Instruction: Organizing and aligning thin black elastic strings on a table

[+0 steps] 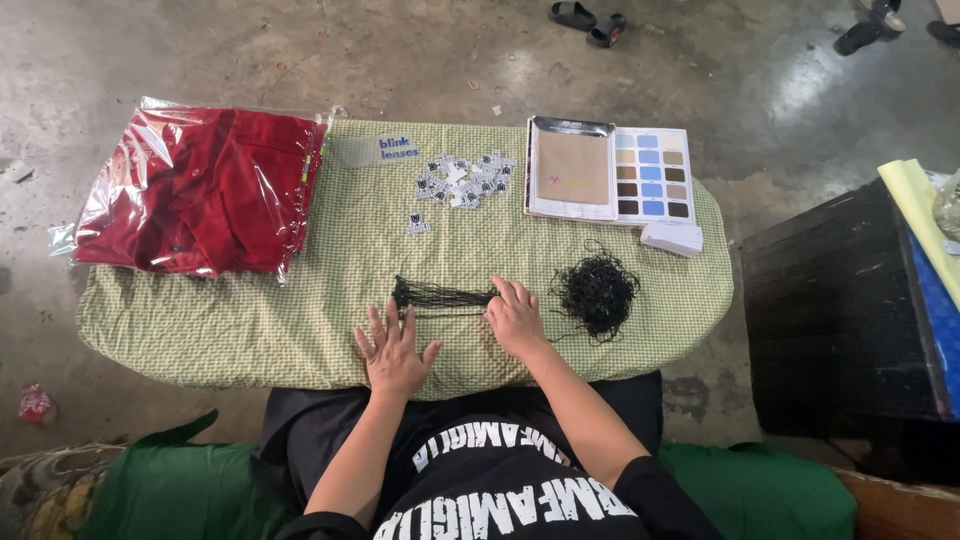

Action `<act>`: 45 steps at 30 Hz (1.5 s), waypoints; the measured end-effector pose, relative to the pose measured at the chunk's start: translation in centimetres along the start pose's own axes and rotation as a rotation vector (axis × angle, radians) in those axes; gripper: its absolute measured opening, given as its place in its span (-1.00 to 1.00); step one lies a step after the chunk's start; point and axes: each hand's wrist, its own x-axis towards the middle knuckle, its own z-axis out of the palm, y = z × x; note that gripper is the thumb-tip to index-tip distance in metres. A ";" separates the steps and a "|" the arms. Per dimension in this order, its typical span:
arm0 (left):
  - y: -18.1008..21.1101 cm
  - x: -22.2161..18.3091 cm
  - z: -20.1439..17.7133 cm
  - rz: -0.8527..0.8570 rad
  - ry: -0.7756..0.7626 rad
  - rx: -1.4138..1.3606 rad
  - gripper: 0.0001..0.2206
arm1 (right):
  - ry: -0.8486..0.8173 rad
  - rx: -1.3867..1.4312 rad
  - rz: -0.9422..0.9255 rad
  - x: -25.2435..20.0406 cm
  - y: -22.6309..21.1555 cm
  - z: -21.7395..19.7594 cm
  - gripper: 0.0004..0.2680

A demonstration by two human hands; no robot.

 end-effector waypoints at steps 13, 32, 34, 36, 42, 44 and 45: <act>0.4 0.1 -0.5 -0.037 0.046 0.044 -0.24 | 0.103 -0.078 -0.026 0.0 1.8 0.3 -0.82; 5.4 3.1 0.4 0.100 0.127 -0.117 -0.27 | 0.811 -0.115 0.185 -5.2 11.6 -1.3 -0.91; 7.0 3.7 1.0 0.176 0.253 -0.188 -0.29 | 0.783 -0.101 0.263 -6.5 12.3 -1.6 -0.89; 8.8 4.3 1.3 0.245 0.335 -0.160 -0.30 | 0.690 -0.164 0.384 -7.5 13.2 -1.3 -0.87; 13.5 4.5 -1.2 0.395 0.127 -0.208 -0.48 | 0.928 0.145 0.295 -8.6 15.6 -3.1 -0.96; 14.6 4.4 -1.1 0.444 0.168 -0.253 -0.54 | 0.902 0.457 0.378 -9.1 14.1 -5.0 -0.96; 15.2 4.4 -1.1 0.489 0.209 -0.299 -0.60 | 0.859 0.770 0.452 -9.3 13.4 -5.9 -0.93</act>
